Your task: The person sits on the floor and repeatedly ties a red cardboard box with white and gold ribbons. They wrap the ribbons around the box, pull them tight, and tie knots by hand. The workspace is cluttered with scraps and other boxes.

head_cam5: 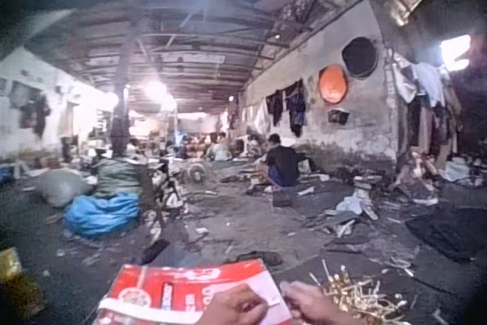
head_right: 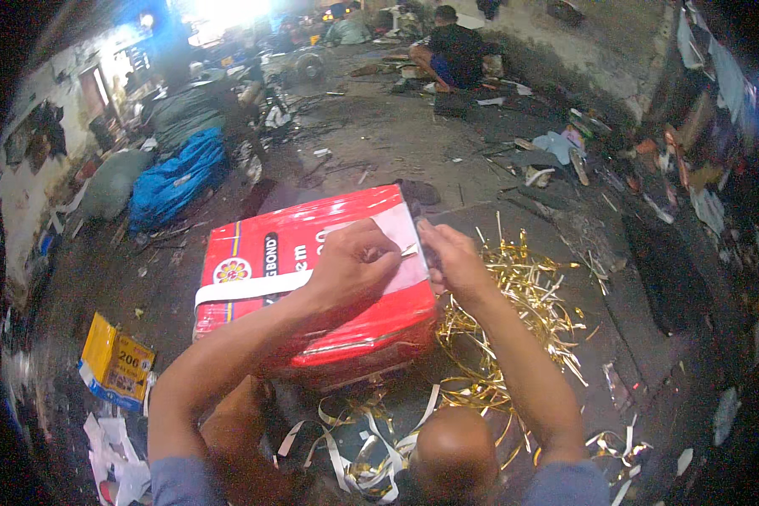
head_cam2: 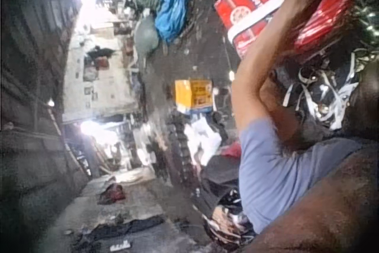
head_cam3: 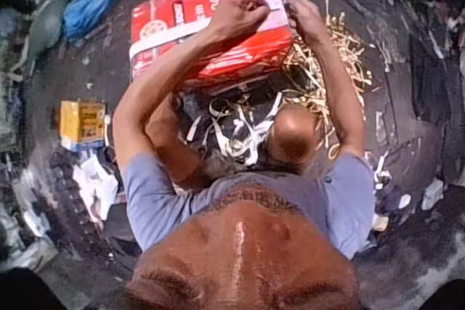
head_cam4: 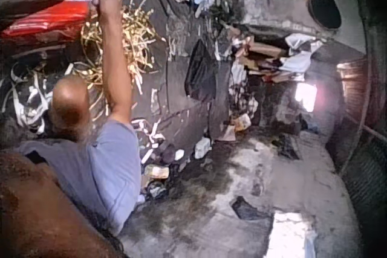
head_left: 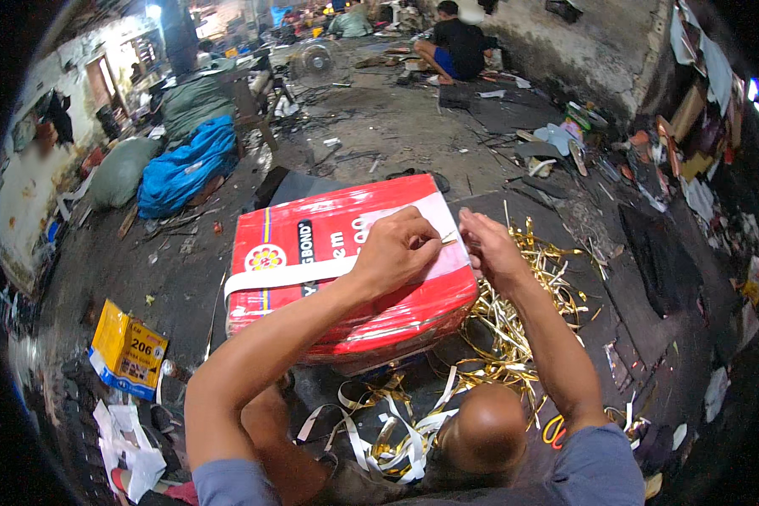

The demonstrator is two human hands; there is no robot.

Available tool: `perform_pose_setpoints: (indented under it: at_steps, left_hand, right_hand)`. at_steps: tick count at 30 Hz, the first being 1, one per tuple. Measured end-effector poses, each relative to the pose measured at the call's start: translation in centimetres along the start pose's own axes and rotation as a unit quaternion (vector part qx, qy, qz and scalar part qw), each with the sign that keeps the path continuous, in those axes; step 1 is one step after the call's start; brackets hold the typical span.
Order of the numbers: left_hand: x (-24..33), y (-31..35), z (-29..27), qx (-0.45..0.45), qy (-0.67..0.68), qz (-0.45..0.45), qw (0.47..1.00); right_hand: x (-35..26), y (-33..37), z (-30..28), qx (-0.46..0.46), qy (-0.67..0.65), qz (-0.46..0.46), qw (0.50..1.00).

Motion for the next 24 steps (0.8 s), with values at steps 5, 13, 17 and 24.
perform_pose_setpoints:
  at_steps: [5, 13, 17, 24]
  left_hand:
    - [0.4, -0.3, 0.9, 0.021, 0.004, 0.004, 1.0]
    - [-0.1, -0.5, 1.3, 0.028, 0.055, -0.014, 0.998]
    - [0.3, -0.6, 1.5, 0.012, 0.041, -0.023, 0.999]
    - [0.5, -0.8, 1.8, 0.007, 0.053, -0.027, 0.998]
  right_hand:
    - [0.7, -0.8, -0.2, 0.005, 0.164, -0.055, 0.985]
    - [0.5, -0.6, 0.0, 0.017, 0.152, -0.077, 0.985]
    - [0.1, -0.4, -0.2, 0.003, 0.208, -0.108, 0.972]
    - [0.9, -0.8, -0.3, 0.032, 0.3, -0.235, 0.924]
Point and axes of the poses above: each hand's wrist, its own y-axis away from the middle knuckle, its own z-axis out of the palm, x = y × z, the point moved 3 cm from there along -y, towards the middle knuckle, and after that the axes turned 15 degrees about -z, right-handed, at the moved point
